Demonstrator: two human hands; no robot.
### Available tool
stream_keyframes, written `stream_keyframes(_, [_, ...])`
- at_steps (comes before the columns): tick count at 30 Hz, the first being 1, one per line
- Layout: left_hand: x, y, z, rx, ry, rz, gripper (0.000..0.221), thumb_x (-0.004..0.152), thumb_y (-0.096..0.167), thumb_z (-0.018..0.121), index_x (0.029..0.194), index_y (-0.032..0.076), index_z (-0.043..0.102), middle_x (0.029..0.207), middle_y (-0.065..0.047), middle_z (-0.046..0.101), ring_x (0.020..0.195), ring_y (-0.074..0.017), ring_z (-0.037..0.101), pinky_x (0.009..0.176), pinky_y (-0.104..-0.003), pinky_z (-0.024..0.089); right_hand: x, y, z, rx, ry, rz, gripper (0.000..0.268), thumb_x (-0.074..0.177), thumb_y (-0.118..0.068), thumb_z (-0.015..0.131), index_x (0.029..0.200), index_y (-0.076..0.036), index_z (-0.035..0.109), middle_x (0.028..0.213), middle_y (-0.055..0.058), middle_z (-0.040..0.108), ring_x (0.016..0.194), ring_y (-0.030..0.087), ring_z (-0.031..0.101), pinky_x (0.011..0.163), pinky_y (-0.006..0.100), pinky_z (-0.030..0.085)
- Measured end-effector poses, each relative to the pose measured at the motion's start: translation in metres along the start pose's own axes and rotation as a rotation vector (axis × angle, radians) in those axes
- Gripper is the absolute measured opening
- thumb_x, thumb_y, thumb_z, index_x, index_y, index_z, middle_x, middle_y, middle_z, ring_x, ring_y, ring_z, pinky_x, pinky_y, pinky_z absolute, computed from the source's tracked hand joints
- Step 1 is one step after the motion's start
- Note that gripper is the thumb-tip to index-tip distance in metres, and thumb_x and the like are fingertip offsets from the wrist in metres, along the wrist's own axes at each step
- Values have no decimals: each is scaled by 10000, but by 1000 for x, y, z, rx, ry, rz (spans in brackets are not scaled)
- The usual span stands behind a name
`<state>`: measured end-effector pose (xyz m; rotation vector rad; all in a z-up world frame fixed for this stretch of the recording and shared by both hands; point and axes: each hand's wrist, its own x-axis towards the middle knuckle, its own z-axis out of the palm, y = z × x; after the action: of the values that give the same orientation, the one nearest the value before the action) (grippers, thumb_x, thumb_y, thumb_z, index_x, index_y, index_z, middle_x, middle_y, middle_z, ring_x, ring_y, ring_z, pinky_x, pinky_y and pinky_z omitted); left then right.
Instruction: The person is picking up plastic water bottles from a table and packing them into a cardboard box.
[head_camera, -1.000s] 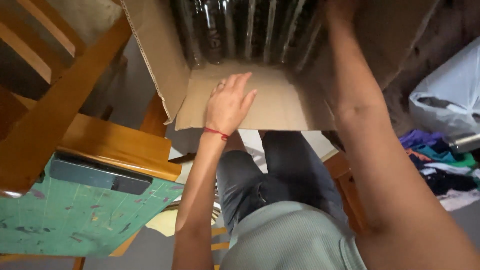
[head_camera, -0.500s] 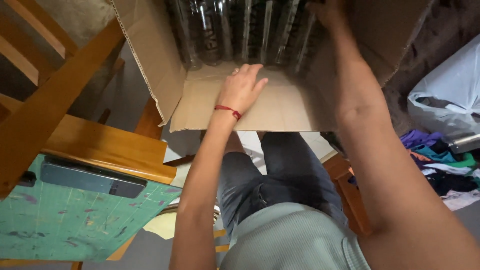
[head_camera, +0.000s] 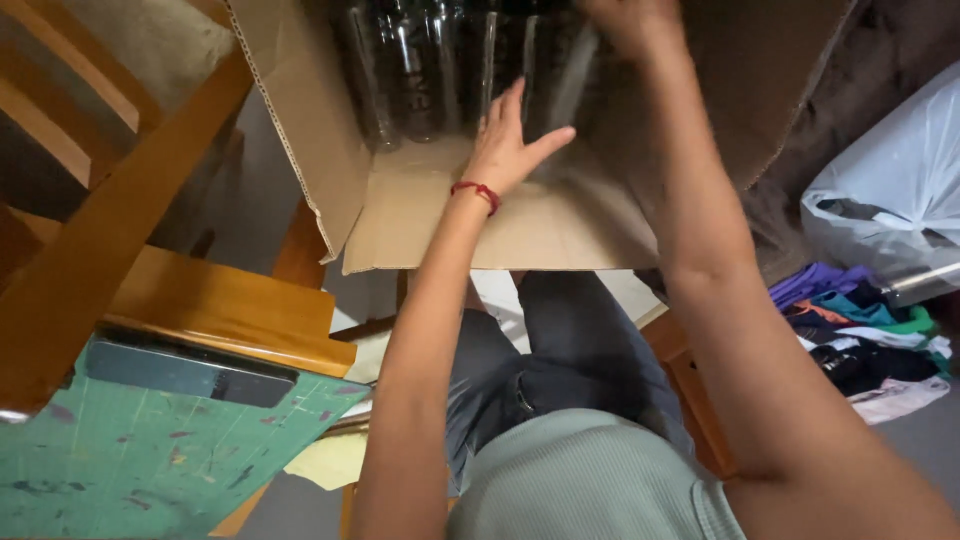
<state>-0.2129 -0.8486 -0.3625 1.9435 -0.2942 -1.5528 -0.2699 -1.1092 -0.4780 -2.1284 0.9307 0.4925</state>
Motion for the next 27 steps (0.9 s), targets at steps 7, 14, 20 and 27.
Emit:
stream_keyframes(7, [6,-18,-35,-253,304,-247,1191,725,673,792,1682,194,270,1362,1,739,1074,-205,784,966,-407,577,-11,-63,-1,740,-303,148,383,1052,-449,594,1332,-191,633,1281,6,728,1039,151,827,782,322,756])
stream_keyframes(14, [-18,-26,-61,-694,252,-196,1038,792,480,848,1663,282,320,1363,-92,671,1198,-207,703,973,-383,622,-4,64,101,-347,-4,201,903,924,-725,898,1392,-61,502,1243,220,747,1063,482,727,778,564,578])
stream_keyframes(20, [-24,-26,-65,-742,326,-200,1068,741,623,798,1630,198,387,1231,-8,680,1215,-168,689,788,-332,639,-31,45,119,-260,-221,441,1203,1035,-482,822,1713,-154,-116,1436,219,697,1129,455,730,869,576,586])
stream_keyframes(27, [-25,-19,-65,-873,318,-223,668,790,565,798,1350,232,655,1271,66,722,1235,-129,672,975,-351,558,-36,40,97,-158,-213,284,1044,1056,-496,769,1695,-82,55,1345,288,709,1159,517,694,876,576,573])
